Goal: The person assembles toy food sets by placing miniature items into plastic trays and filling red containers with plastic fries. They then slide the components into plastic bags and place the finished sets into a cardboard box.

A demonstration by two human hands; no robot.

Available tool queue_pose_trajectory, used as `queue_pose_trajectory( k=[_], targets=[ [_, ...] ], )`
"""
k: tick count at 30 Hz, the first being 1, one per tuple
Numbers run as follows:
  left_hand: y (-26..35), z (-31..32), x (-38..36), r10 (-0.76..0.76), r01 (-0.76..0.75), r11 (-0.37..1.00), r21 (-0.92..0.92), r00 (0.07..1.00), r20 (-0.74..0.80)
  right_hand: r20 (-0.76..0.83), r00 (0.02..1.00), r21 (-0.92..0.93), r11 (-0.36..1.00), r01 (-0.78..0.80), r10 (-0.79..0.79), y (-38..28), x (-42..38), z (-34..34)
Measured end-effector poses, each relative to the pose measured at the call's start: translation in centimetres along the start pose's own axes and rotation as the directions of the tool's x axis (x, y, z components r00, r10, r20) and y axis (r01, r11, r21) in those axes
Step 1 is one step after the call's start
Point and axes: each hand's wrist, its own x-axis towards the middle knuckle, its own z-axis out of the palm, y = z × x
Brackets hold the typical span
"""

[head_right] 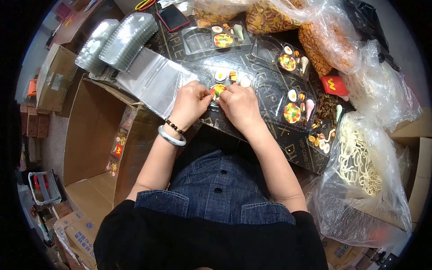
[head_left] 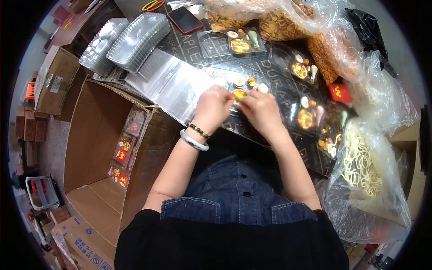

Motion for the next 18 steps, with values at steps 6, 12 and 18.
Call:
queue_pose_trajectory(
  k=[6, 12, 18],
  targets=[
    [-0.3, -1.0, 0.6, -0.068, 0.075, 0.995, -0.060, 0.991, 0.113, 0.031, 0.963, 0.271, 0.926, -0.264, 0.266, 1.2, -0.1, -0.7],
    [0.2, -0.5, 1.1, -0.111, 0.113, 0.994, -0.013, 0.989, 0.098, 0.067, 0.976, 0.032, 0.977, -0.210, 0.208, 0.2, 0.1, 0.3],
    [0.0, -0.5, 0.8, -0.124, 0.126, 0.991, -0.048, 0.991, 0.043, -0.019, 0.965, -0.114, 0.959, -0.261, 0.260, -0.4, 0.1, 0.1]
  ],
)
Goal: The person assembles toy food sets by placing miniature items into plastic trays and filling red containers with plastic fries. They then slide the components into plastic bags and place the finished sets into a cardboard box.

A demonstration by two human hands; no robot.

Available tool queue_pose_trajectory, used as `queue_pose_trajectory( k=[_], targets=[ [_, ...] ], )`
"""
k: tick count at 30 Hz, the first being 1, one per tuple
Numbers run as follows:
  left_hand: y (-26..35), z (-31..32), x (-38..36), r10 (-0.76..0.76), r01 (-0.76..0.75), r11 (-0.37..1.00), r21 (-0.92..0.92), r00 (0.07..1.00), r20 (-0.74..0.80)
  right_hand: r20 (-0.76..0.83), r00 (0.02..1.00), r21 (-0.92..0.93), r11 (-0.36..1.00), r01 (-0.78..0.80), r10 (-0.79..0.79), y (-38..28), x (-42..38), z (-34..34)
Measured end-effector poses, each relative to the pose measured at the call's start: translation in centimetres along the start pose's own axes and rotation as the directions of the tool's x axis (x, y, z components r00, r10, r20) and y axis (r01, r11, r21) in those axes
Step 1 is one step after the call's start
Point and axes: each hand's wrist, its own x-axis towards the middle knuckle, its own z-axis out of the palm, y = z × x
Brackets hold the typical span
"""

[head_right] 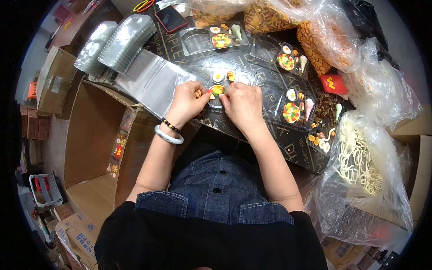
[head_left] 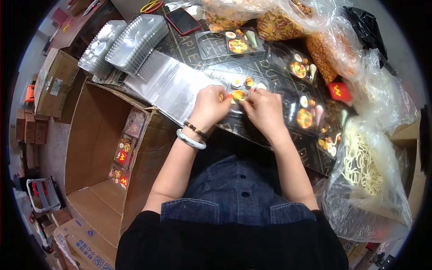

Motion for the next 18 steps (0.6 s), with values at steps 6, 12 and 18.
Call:
queue_pose_trajectory(
  k=[6, 12, 18],
  targets=[
    [0.2, -0.7, -0.1, 0.001, 0.002, 0.999, -0.034, 0.995, 0.102, -0.010, 1.000, 0.129, 0.992, 0.016, -0.015, 0.8, 0.2, 0.1],
    [-0.4, -0.1, -0.5, 0.037, 0.041, 0.913, -0.405, 0.982, 0.183, 0.183, 0.978, 0.637, 0.746, -0.194, 0.099, -0.6, 0.8, -0.6],
    [-0.1, -0.1, -1.0, 0.093, 0.100, 0.729, -0.677, 0.966, 0.243, 0.134, 0.988, 0.698, 0.700, -0.151, 0.079, 0.4, 1.0, 0.8]
  ],
)
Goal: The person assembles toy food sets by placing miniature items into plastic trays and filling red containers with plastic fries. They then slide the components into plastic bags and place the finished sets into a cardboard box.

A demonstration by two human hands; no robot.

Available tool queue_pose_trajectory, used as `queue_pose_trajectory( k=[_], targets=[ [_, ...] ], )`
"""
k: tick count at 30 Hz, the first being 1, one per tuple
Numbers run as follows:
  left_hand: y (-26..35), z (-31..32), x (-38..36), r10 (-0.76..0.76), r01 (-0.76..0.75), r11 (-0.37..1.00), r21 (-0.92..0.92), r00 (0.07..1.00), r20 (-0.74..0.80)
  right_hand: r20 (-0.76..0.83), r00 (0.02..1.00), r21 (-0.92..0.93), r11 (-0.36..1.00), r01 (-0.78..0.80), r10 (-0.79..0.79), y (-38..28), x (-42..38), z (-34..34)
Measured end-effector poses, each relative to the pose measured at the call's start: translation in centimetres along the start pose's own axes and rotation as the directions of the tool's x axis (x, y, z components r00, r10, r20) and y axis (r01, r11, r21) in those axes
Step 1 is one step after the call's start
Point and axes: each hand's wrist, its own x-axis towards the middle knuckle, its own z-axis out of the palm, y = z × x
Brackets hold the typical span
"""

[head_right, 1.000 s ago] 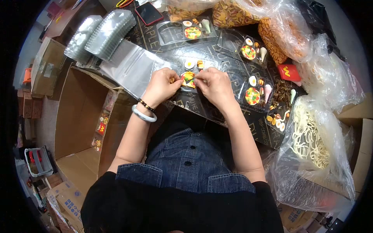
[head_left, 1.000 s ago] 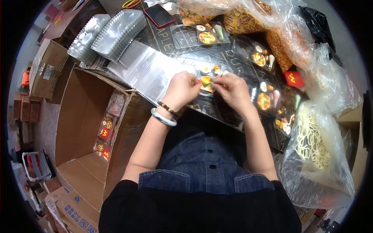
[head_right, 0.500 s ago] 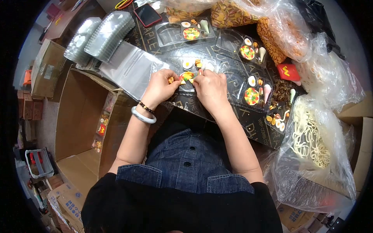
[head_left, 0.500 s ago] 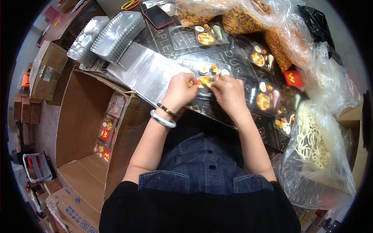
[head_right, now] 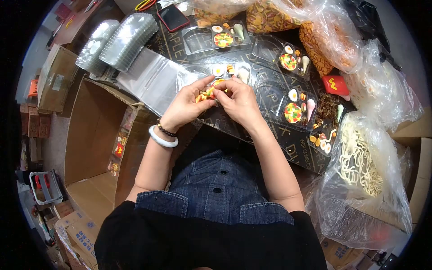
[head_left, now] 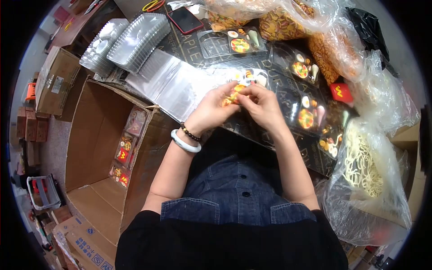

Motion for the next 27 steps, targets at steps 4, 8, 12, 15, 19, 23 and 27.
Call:
queue_pose_trajectory(
  k=[4, 8, 12, 15, 19, 23, 27],
  targets=[
    [0.3, -1.1, 0.2, -0.122, 0.137, 0.961, 0.241, 0.990, -0.075, -0.008, 0.982, 0.101, 0.977, -0.189, 0.191, -0.7, -0.4, -0.7],
    [0.3, -0.9, 0.9, 0.093, 0.023, 0.809, 0.587, 0.982, -0.167, -0.032, 0.976, 0.203, 0.958, -0.203, 0.213, -0.2, -0.7, -0.6],
    [0.1, -0.5, 1.5, 0.107, 0.028, 0.741, 0.671, 0.981, -0.159, -0.046, 0.967, 0.070, 0.967, -0.246, 0.249, -1.0, -1.0, -1.0],
    [0.2, -0.5, 1.7, 0.013, 0.114, 0.772, 0.626, 0.981, -0.194, -0.069, 0.971, 0.044, 0.973, -0.227, 0.230, 0.1, -1.1, -0.3],
    [-0.5, -0.6, 2.0, -0.005, 0.128, 0.809, 0.573, 0.977, -0.211, -0.087, 0.982, -0.595, 0.799, 0.084, -0.169, -0.1, -1.7, -0.1],
    [-0.9, -0.8, 2.0, -0.018, 0.138, 0.818, 0.559, 0.976, -0.216, -0.119, 0.966, -0.590, 0.799, 0.117, -0.229, 0.3, -1.8, -0.2],
    [-0.2, -0.9, 2.0, -0.081, 0.177, 0.791, 0.585, 0.979, -0.187, -0.043, 0.954, -0.646, 0.737, 0.201, -0.297, 0.1, -1.1, 0.1]
  ],
)
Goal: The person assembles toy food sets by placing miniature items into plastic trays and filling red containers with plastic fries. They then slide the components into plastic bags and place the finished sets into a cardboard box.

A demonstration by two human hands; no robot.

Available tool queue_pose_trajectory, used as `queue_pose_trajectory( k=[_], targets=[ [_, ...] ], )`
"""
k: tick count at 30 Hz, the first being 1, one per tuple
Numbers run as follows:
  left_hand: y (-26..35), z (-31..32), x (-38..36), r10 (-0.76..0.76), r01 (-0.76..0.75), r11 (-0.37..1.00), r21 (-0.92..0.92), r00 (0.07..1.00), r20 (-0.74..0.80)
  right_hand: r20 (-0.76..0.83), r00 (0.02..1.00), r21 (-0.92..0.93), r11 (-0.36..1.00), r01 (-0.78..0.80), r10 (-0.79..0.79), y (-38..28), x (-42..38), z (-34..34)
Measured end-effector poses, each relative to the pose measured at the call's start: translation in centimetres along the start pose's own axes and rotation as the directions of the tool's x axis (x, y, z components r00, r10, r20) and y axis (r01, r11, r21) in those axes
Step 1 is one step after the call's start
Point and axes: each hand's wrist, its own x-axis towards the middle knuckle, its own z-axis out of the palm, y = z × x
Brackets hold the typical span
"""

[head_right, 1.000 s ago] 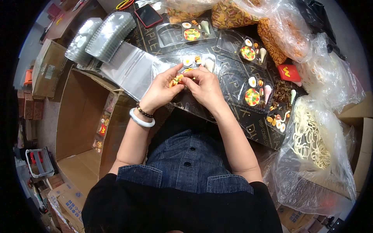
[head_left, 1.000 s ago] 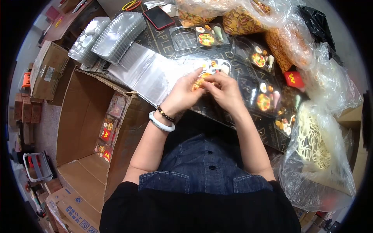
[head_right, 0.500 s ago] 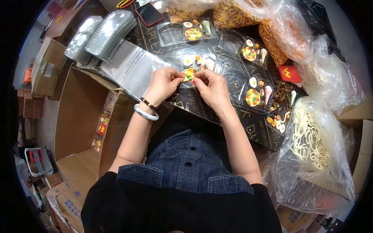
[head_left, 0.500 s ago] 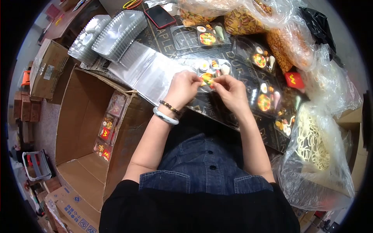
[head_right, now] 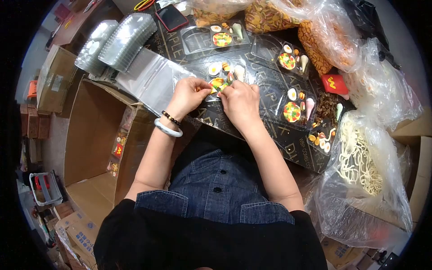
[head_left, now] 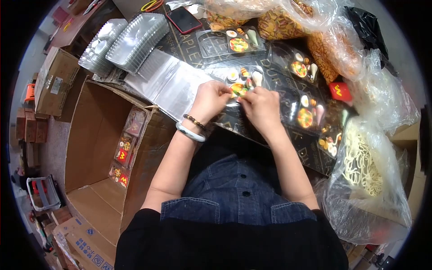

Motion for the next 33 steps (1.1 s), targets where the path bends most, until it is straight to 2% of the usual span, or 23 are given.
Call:
queue_pose_trajectory(
  k=[2, 3, 4, 5, 6, 7, 9, 11, 15, 17, 18, 19, 20, 21, 22, 24, 25, 26, 28, 29, 31, 32, 33],
  targets=[
    [-0.6, -0.2, -0.2, 0.053, -0.049, 0.987, -0.155, 0.998, 0.026, 0.022, 0.996, -0.086, 0.993, -0.085, 0.087, 0.0, 0.5, -0.4],
    [-0.7, -0.5, -0.4, 0.051, -0.047, 0.987, -0.153, 0.998, 0.022, 0.010, 0.997, -0.056, 0.995, -0.081, 0.082, -0.1, 0.7, -0.9],
    [-0.6, -0.9, -0.7, -0.006, 0.053, 0.919, -0.391, 0.993, 0.122, 0.012, 0.997, -0.054, 0.996, -0.078, 0.078, -0.2, 0.9, -1.0],
    [-0.4, -1.1, -0.9, -0.035, 0.170, 0.786, -0.594, 0.972, 0.232, 0.073, 0.980, 0.164, 0.967, -0.197, 0.187, -0.3, 1.0, -1.1],
    [-0.2, -1.2, -1.1, -0.037, 0.171, 0.786, -0.594, 0.972, 0.231, 0.155, 0.948, 0.364, 0.876, -0.317, 0.279, -0.5, 1.1, -1.1],
    [0.1, -1.3, -1.3, -0.009, 0.164, 0.765, -0.623, 0.970, 0.244, 0.156, 0.948, 0.365, 0.875, -0.317, 0.279, -0.7, 1.2, -1.1],
    [0.5, -1.2, -1.5, 0.021, 0.156, 0.744, -0.650, 0.966, 0.257, 0.222, 0.950, 0.598, 0.739, -0.309, 0.218, -1.2, 1.4, -1.0],
    [0.6, -1.1, -1.7, 0.100, 0.109, 0.706, -0.700, 0.963, 0.250, 0.253, 0.945, 0.590, 0.740, -0.322, 0.209, -1.0, 1.5, -0.9],
    [0.4, -1.5, -1.9, 0.088, 0.160, 0.651, -0.742, 0.955, 0.284, 0.298, 0.938, 0.571, 0.753, -0.326, 0.180, -0.9, 1.4, -0.9],
    [0.6, -2.1, -2.3, 0.082, 0.286, 0.426, -0.858, 0.933, 0.352, 0.264, 0.954, 0.614, 0.738, -0.280, 0.142, -1.1, 1.3, -1.4],
    [0.2, -2.4, -2.5, 0.079, 0.285, 0.424, -0.859, 0.934, 0.349, 0.229, 0.968, 0.656, 0.718, -0.233, 0.105, -1.3, 1.3, -1.7],
    [-0.3, -2.7, -2.7, 0.099, 0.351, 0.323, -0.879, 0.911, 0.400, 0.232, 0.968, 0.657, 0.717, -0.232, 0.101, -1.4, 1.4, -2.0],
    [-0.6, -2.9, -3.0, 0.123, 0.416, 0.220, -0.882, 0.885, 0.448, 0.201, 0.979, 0.571, 0.809, -0.141, 0.028, -1.6, 1.4, -2.3],
    [-0.7, -3.0, -3.4, 0.117, 0.414, 0.220, -0.883, 0.887, 0.446, 0.178, 0.983, 0.476, 0.879, -0.042, -0.049, -1.8, 1.5, -2.3],
    [-0.8, -3.2, -3.8, 0.120, 0.428, 0.210, -0.879, 0.881, 0.457, 0.178, 0.982, 0.482, 0.875, -0.039, -0.054, -2.1, 1.5, -2.1],
    [-0.9, -3.9, -4.8, 0.107, 0.449, 0.214, -0.867, 0.872, 0.478, 0.163, 0.981, 0.315, 0.948, 0.052, -0.108, -2.7, 1.6, -1.4],
    [-0.8, -4.5, -5.5, 0.097, 0.442, 0.217, -0.870, 0.878, 0.470, 0.121, 0.984, 0.305, 0.948, 0.091, -0.134, -2.8, 1.6, -0.9],
    [-0.7, -5.2, -6.2, 0.025, 0.409, 0.256, -0.876, 0.903, 0.429, 0.118, 0.982, 0.318, 0.943, 0.102, -0.146, -3.3, 1.5, -0.8],
    [-0.9, -6.0, -7.4, -0.130, 0.286, 0.398, -0.872, 0.958, 0.255, 0.141, 0.990, 0.523, 0.846, -0.102, 0.033, -4.6, 1.0, -0.9],
    [-1.2, -6.4, -7.9, -0.146, 0.281, 0.400, -0.873, 0.959, 0.242, 0.293, 0.956, 0.539, 0.821, -0.186, 0.024, -5.3, 0.6, -1.5],
    [-2.1, -6.9, -8.6, -0.197, 0.222, 0.515, -0.828, 0.971, 0.138, 0.267, 0.942, 0.676, 0.736, -0.034, -0.202, -6.0, -0.6, -0.4],
    [-2.2, -6.7, -8.7, -0.195, 0.200, 0.495, -0.845, 0.974, 0.116, 0.264, 0.926, 0.617, 0.785, 0.053, -0.270, -6.1, -1.0, -0.2],
    [-2.3, -6.6, -8.7, -0.193, 0.196, 0.497, -0.845, 0.975, 0.113, 0.261, 0.926, 0.617, 0.785, 0.057, -0.273, -6.3, -0.8, -0.2]
  ],
)
